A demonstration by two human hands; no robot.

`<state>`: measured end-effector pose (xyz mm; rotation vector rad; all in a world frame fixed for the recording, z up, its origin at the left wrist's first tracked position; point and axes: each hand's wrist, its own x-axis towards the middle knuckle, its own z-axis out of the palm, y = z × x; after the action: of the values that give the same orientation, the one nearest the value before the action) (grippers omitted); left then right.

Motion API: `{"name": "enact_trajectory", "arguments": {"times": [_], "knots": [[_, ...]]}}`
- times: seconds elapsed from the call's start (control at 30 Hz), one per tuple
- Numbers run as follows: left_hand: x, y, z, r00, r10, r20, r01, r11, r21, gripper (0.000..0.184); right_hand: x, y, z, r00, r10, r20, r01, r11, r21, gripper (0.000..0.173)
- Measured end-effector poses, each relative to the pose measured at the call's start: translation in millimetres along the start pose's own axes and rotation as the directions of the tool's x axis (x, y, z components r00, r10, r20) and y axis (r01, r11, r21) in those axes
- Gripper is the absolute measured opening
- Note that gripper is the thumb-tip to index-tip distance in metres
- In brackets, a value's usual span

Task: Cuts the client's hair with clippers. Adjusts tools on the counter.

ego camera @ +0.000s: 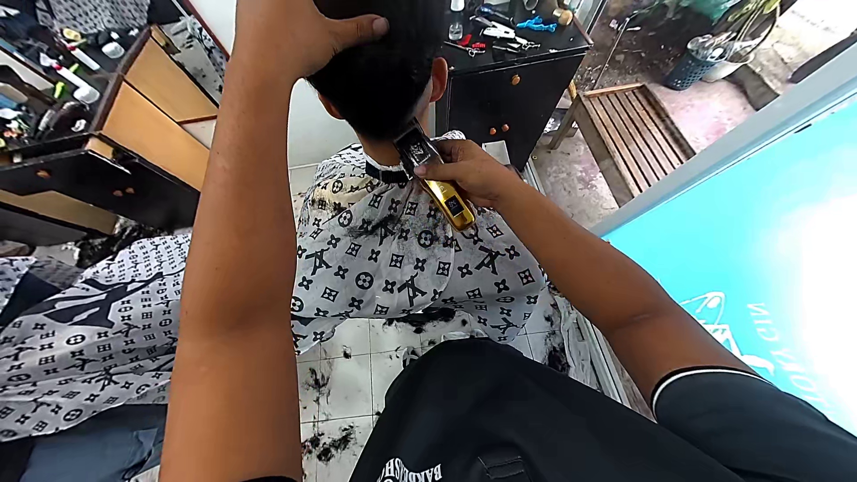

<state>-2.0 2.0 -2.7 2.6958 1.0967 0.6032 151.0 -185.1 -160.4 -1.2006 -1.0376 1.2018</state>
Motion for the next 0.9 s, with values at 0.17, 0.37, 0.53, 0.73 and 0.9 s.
{"name": "enact_trajectory", "arguments": {"times": [0.17, 0.37, 0.53, 0.73, 0.9], "knots": [[-1.5, -0.5, 1.7, 1.0, -0.016, -0.007, 0.016, 1.0, -0.004, 0.083, -3.2, 4.7, 8.9, 0.997, -0.073, -0.014, 0.072, 0.996, -0.061, 0.05], [-24.8, 7.5, 7.8, 0.982, -0.058, -0.181, 0.053, 0.998, -0.03, 0.077, -3.1, 6.8, 18.6, 0.979, -0.193, -0.069, 0.178, 0.967, -0.183, 0.065], [-72.5, -3.7, -6.9, 0.897, -0.09, -0.434, -0.101, 0.911, -0.399, 0.027, -7.6, 10.0, 17.4, 0.999, 0.039, -0.019, -0.037, 0.996, 0.08, 0.041], [-114.6, -3.3, 11.9, 0.815, -0.351, -0.462, -0.341, 0.355, -0.871, 0.048, -2.8, 15.5, 17.4, 0.984, -0.174, -0.045, 0.173, 0.985, -0.023, 0.061], [-129.1, -4.9, 43.3, 0.905, -0.392, -0.167, -0.144, 0.087, -0.986, 0.029, -6.2, 10.1, 21.2, 0.998, 0.069, -0.014, -0.065, 0.98, 0.187, 0.035]]}}
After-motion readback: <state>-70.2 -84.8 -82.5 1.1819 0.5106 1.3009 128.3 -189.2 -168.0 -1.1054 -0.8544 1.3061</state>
